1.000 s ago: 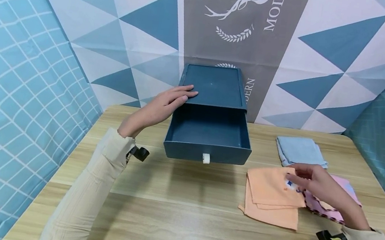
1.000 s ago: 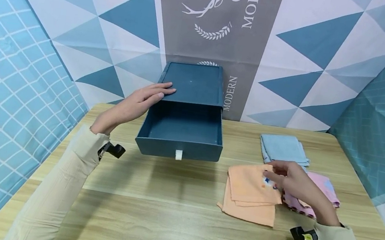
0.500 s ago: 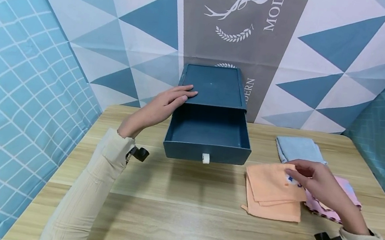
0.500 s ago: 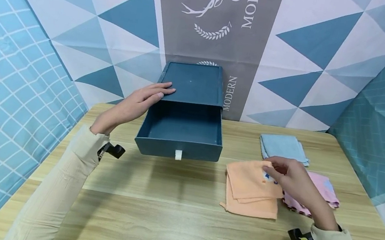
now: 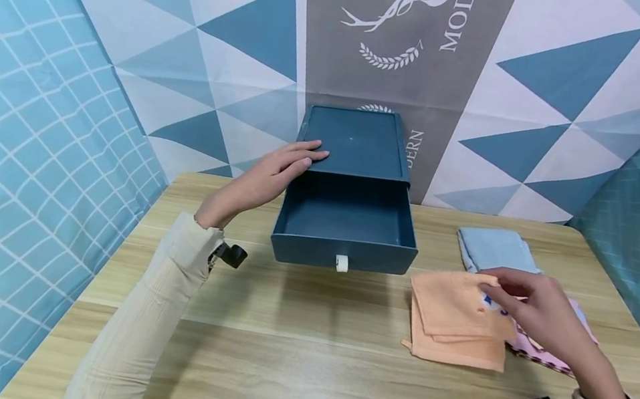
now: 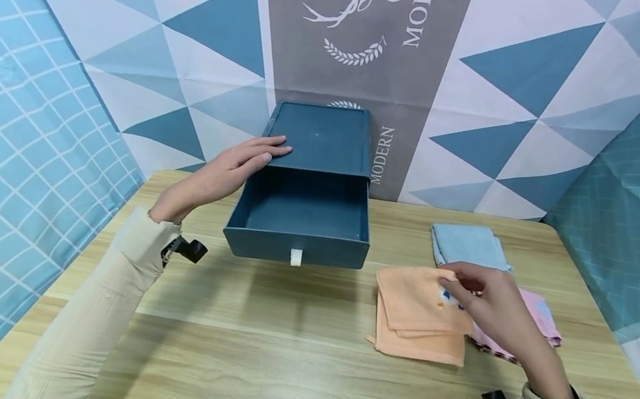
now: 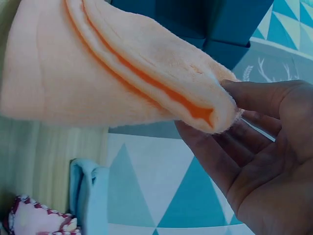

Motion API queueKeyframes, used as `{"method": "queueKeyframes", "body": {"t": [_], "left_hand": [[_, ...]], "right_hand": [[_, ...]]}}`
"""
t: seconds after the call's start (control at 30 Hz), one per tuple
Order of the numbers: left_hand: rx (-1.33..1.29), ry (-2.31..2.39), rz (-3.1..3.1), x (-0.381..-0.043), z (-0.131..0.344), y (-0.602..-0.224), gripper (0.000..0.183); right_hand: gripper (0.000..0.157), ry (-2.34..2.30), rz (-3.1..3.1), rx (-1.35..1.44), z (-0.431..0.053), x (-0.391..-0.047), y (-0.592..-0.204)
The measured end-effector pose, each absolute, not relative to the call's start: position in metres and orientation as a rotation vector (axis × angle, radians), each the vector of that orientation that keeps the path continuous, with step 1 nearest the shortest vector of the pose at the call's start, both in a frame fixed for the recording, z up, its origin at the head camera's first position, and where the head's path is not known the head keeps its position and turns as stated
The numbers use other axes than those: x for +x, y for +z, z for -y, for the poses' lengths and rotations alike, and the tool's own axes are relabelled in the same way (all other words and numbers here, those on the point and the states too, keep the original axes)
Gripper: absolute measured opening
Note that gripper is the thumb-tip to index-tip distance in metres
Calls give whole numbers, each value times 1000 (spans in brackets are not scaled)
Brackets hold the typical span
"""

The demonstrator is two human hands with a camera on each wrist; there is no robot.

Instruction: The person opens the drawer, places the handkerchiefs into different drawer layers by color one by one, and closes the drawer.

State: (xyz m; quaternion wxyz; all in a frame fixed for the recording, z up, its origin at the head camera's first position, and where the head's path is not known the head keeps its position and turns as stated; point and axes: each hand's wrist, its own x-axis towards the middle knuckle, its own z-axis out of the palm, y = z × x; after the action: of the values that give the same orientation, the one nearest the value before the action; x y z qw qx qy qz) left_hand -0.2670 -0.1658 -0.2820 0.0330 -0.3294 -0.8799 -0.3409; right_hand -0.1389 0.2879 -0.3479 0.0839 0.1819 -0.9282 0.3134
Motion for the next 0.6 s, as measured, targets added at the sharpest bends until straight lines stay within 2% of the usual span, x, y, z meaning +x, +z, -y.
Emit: {"method": "queueKeyframes", "body": {"t": [0.6], "left_hand": [[-1012, -1068, 2696, -267, 166, -284, 45]], "right_hand": [[26, 977, 2504, 471, -279, -117, -314]]}}
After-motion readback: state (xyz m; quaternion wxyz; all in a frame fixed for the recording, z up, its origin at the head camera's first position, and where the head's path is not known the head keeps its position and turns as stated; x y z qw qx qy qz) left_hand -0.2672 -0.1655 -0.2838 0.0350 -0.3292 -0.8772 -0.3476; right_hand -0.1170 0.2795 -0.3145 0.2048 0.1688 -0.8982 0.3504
